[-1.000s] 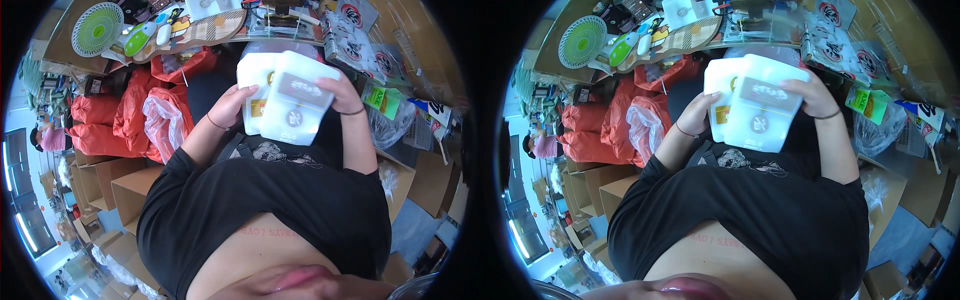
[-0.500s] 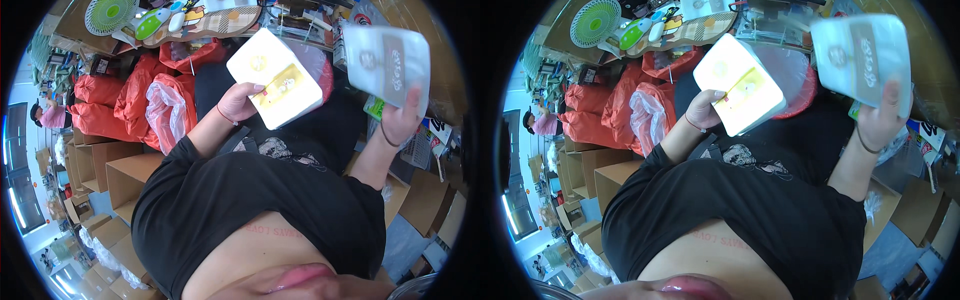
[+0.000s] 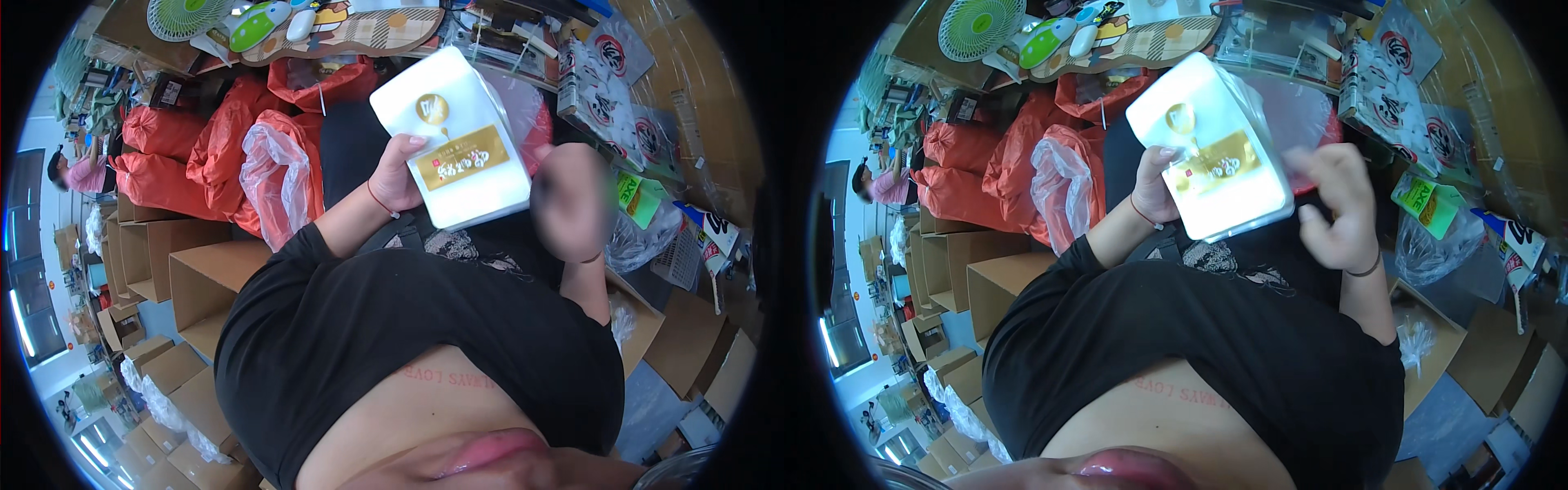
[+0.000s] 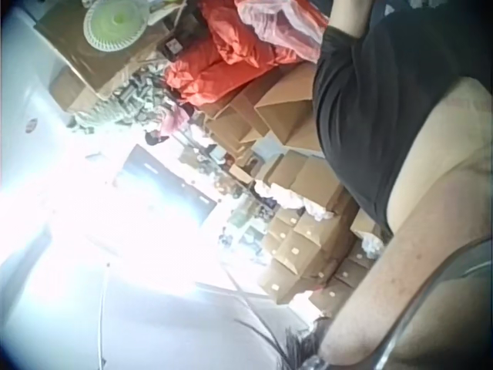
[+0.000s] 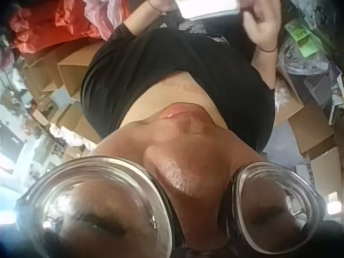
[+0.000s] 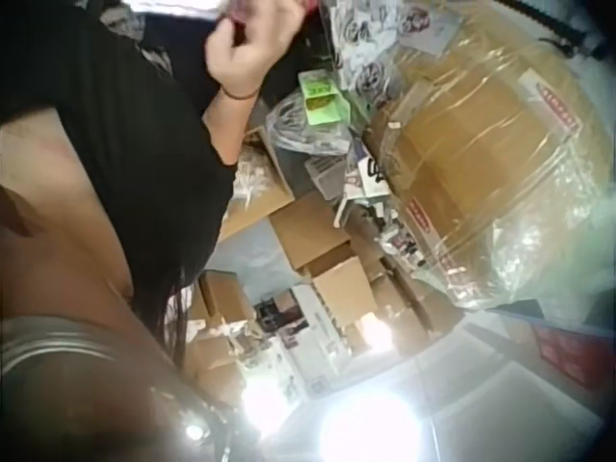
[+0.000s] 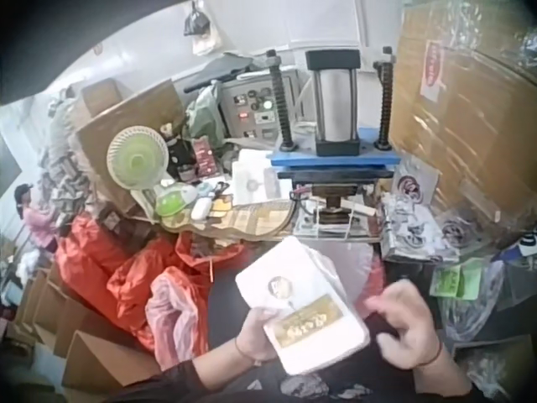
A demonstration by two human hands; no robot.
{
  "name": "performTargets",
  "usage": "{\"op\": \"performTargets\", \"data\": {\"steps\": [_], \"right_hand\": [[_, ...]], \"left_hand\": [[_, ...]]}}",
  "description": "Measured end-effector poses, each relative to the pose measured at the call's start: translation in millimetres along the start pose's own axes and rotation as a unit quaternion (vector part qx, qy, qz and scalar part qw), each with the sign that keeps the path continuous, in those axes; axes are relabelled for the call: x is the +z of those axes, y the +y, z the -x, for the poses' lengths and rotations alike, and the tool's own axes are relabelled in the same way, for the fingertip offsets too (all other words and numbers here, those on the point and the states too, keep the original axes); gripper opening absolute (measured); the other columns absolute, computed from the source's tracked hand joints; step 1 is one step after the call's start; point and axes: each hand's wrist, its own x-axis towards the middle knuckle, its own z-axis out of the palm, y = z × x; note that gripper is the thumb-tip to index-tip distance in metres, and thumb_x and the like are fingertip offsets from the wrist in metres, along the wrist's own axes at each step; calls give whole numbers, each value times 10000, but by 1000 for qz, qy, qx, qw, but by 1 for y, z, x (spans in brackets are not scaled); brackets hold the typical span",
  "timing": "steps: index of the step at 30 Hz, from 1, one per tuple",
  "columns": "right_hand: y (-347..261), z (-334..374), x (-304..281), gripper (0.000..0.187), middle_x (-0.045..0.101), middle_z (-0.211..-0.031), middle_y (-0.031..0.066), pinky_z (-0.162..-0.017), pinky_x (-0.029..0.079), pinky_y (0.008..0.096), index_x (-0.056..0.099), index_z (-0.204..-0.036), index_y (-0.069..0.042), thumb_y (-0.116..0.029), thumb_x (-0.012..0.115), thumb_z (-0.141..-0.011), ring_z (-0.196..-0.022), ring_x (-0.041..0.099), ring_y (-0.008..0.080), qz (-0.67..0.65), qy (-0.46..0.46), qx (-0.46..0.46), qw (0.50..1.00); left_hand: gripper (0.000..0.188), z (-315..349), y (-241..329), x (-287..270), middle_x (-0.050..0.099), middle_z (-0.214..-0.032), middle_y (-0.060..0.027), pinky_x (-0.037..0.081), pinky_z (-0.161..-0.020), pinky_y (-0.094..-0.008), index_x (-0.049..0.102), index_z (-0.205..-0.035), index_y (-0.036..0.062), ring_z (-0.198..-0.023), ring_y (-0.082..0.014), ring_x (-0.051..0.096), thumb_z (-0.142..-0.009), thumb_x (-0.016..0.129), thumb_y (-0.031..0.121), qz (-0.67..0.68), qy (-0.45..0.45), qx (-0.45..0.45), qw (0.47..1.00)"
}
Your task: Manually filling plastic bags with items and sealing them using a heat-sealing machine.
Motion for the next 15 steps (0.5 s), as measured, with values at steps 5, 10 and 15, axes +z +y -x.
{"op": "performTargets", "data": {"steps": [5,10,15], "right_hand": [[47,33,62,571,578,-1100,34,-744,487,291,432,-1363,-6,-239,669,-899,-956,591,103,-414,88,170,890],[22,-5,66,602,589,-1158,81,-879,481,307,465,-1292,29,-363,664,-880,-1023,599,154,-433,177,250,848],[12,-2,34,551,611,-1134,125,-909,483,329,489,-1205,36,-345,664,-849,-1003,618,198,-437,90,276,851]], "left_hand": [[786,-13,-5,3,490,-1396,-150,385,-1100,-478,326,-1450,58,-1310,-316,477,-815,681,354,-28,-21,67,997],[941,-9,-22,4,431,-1454,-135,329,-1131,-478,288,-1477,46,-1361,-305,412,-795,740,510,-75,-88,179,977],[1111,-3,-14,-20,381,-1495,-128,304,-1140,-491,237,-1508,45,-1384,-300,374,-717,784,602,54,-305,186,933]]}}
